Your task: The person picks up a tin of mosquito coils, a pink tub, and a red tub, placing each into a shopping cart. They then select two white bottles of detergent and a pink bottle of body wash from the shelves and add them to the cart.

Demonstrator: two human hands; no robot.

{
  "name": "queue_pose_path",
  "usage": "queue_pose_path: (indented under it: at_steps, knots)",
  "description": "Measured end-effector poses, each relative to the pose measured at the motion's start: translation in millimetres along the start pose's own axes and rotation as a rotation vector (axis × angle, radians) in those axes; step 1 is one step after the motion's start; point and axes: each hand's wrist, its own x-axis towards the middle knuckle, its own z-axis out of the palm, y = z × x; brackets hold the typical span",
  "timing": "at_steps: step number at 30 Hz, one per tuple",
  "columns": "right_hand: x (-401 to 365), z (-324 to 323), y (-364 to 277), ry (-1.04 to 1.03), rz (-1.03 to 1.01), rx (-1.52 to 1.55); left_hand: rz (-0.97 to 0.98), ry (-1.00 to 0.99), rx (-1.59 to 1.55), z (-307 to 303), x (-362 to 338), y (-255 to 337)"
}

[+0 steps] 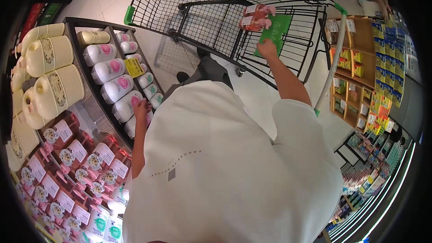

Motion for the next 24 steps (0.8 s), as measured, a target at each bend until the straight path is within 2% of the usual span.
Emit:
queue_pose_path:
  at_steps: [2, 6, 9, 11, 12, 14, 15, 17, 18, 20, 21, 22, 24]
  knots:
    - [32.1, 7.2, -1.2, 0.295, 0.052, -0.001, -0.062, 0.039, -0.057, -5.2, -13.6, -1.9]
    - [68.5, 17.4, -12.9, 0.285, 0.125, 0.093, -0.03, 0.119, 0.198, 4.3, -54.5, 16.4]
    - [107.9, 40.3, -16.7, 0.126, 0.203, 0.139, 0.02, 0.087, 0.322, 5.9, -56.6, 20.2]
    - [119.4, 52.1, -23.2, 0.142, 0.459, 0.736, 0.06, 0.083, 0.361, 17.4, -67.0, 40.2]
    - [128.6, 56.7, -24.6, 0.124, 0.468, 0.734, 0.113, 0.067, 0.385, 24.5, -71.8, 52.2]
    - [154.3, 69.2, -25.7, 0.423, 0.253, 1.136, 0.106, 0.058, 0.378, 31.1, -73.8, 65.0]
    - [164.6, 69.7, -28.8, 0.406, 0.262, 1.137, 0.12, 0.046, 0.416, 34.6, -76.3, 74.1]
    - [181.8, 62.4, -38.3, 0.564, 0.449, 1.533, 0.122, 0.058, 0.468, 46.5, -81.2, 89.5]
    - [190.1, 61.9, -38.9, 0.546, 0.458, 1.533, 0.115, 0.072, 0.476, 50.5, -84.1, 96.6]
    - [213.6, 58.9, -41.0, 0.507, 0.393, 1.9, 0.117, 0.085, 0.484, 54.8, -88.7, 102.3]
    - [212.1, 54.8, -48.2, 0.578, 0.38, 1.954, 0.131, 0.094, 0.512, 53.3, -89.4, 102.1]
    - [206.0, 41.6, -62.8, 0.543, 0.379, 1.961, 0.131, 0.123, 0.509, 51.3, -89.1, 103.1]
    - [183.3, 20.2, -79.3, 0.56, 0.68, 1.749, 0.106, 0.104, 0.474, 50.1, -93.8, 99.9]
